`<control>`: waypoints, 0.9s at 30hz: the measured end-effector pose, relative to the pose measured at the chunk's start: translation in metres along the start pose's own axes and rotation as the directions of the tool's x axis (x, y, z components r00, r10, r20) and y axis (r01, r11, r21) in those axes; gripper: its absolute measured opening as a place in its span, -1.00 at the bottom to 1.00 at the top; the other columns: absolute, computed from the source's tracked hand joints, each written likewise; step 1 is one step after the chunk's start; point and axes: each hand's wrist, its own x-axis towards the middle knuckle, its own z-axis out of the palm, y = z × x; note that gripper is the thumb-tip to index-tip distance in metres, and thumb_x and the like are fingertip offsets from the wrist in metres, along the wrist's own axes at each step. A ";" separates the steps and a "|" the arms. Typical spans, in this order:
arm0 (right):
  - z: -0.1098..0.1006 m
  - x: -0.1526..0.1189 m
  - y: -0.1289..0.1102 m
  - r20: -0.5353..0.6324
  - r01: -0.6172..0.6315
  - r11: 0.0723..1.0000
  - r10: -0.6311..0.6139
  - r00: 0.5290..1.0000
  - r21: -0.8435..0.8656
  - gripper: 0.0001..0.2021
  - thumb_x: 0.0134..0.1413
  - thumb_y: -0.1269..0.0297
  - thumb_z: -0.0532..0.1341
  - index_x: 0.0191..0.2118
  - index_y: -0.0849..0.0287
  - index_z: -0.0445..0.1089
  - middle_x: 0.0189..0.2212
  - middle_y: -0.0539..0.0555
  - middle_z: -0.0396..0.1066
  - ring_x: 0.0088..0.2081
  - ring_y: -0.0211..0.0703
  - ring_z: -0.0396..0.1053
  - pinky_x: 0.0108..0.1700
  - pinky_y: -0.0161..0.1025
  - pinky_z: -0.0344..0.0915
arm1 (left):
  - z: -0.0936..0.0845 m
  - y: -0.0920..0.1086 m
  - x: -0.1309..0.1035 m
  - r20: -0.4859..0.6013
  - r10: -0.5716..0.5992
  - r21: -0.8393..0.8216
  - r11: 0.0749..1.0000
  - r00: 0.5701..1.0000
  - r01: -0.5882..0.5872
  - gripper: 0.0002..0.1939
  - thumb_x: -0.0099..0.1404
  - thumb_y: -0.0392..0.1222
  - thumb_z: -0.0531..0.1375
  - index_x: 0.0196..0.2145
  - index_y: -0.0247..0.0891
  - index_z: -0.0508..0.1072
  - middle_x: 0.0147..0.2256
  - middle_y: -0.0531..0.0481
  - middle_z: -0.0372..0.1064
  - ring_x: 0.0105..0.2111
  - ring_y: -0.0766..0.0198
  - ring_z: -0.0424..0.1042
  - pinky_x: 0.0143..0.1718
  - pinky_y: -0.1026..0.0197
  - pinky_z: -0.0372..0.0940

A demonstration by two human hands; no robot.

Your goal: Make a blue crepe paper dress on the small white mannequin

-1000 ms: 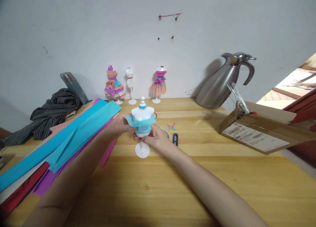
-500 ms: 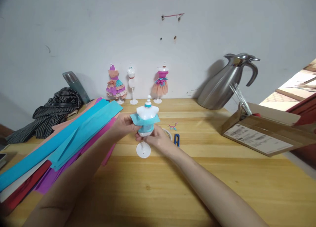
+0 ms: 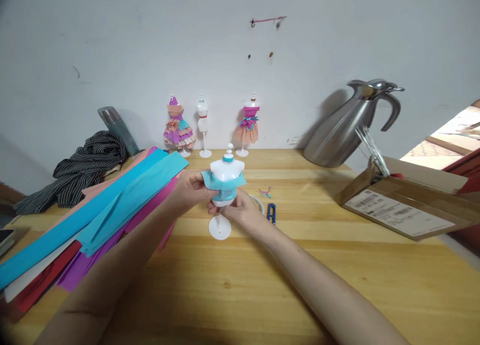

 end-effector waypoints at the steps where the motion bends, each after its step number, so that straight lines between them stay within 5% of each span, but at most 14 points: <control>1: 0.000 0.000 0.000 -0.002 0.002 1.000 -0.002 1.000 -0.009 -0.91 -0.22 0.35 0.24 -0.45 0.21 0.42 -0.46 0.08 0.49 -0.44 -0.18 0.40 -0.31 -0.21 0.33 | 0.001 0.000 0.000 -0.008 0.002 0.013 1.000 1.000 -0.002 -0.61 -0.01 0.05 0.37 -0.48 -0.36 0.42 -0.63 0.06 0.33 -0.69 0.38 0.33 -0.61 0.28 0.30; 10: -0.014 0.000 -0.005 -0.024 0.012 0.995 -0.014 1.000 -0.099 -0.75 -0.29 0.45 0.21 -0.33 0.20 0.40 -0.40 0.03 0.48 -0.34 -0.12 0.40 -0.29 -0.21 0.31 | -0.004 -0.001 0.002 -0.039 0.048 0.091 0.995 0.998 -0.044 -0.65 0.02 0.01 0.36 -0.39 -0.37 0.53 -0.43 -0.04 0.47 -0.39 0.25 0.44 -0.29 0.20 0.38; 15: -0.032 -0.006 -0.028 -0.004 0.079 0.987 -0.080 0.997 -0.137 -0.75 -0.25 0.47 0.20 -0.32 0.17 0.48 -0.37 0.03 0.51 -0.28 -0.05 0.44 -0.18 -0.15 0.32 | -0.010 0.004 0.000 0.041 0.074 0.181 0.980 0.996 -0.080 -0.67 0.06 0.02 0.34 -0.39 -0.36 0.55 -0.33 -0.08 0.49 -0.25 0.16 0.46 -0.16 0.17 0.35; 19: -0.041 -0.011 -0.037 -0.036 0.104 0.988 -0.108 0.993 -0.115 -0.87 -0.07 0.30 0.27 -0.34 0.12 0.53 -0.38 0.03 0.52 -0.28 -0.05 0.44 -0.14 -0.16 0.33 | -0.011 0.010 -0.001 0.090 0.109 0.241 0.962 0.990 -0.128 -0.71 0.11 -0.03 0.31 -0.35 -0.34 0.56 -0.24 -0.09 0.52 -0.19 0.15 0.46 -0.11 0.18 0.33; 27: -0.037 -0.010 -0.032 -0.049 0.093 0.995 -0.095 0.994 -0.047 -0.69 -0.09 0.03 0.36 -0.29 0.17 0.52 -0.44 0.04 0.49 -0.39 -0.15 0.42 -0.22 -0.19 0.34 | -0.012 0.003 0.001 0.034 0.158 0.257 0.953 0.987 -0.162 -0.78 0.14 -0.12 0.30 -0.34 -0.35 0.56 -0.32 -0.07 0.54 -0.28 0.20 0.49 -0.19 0.22 0.35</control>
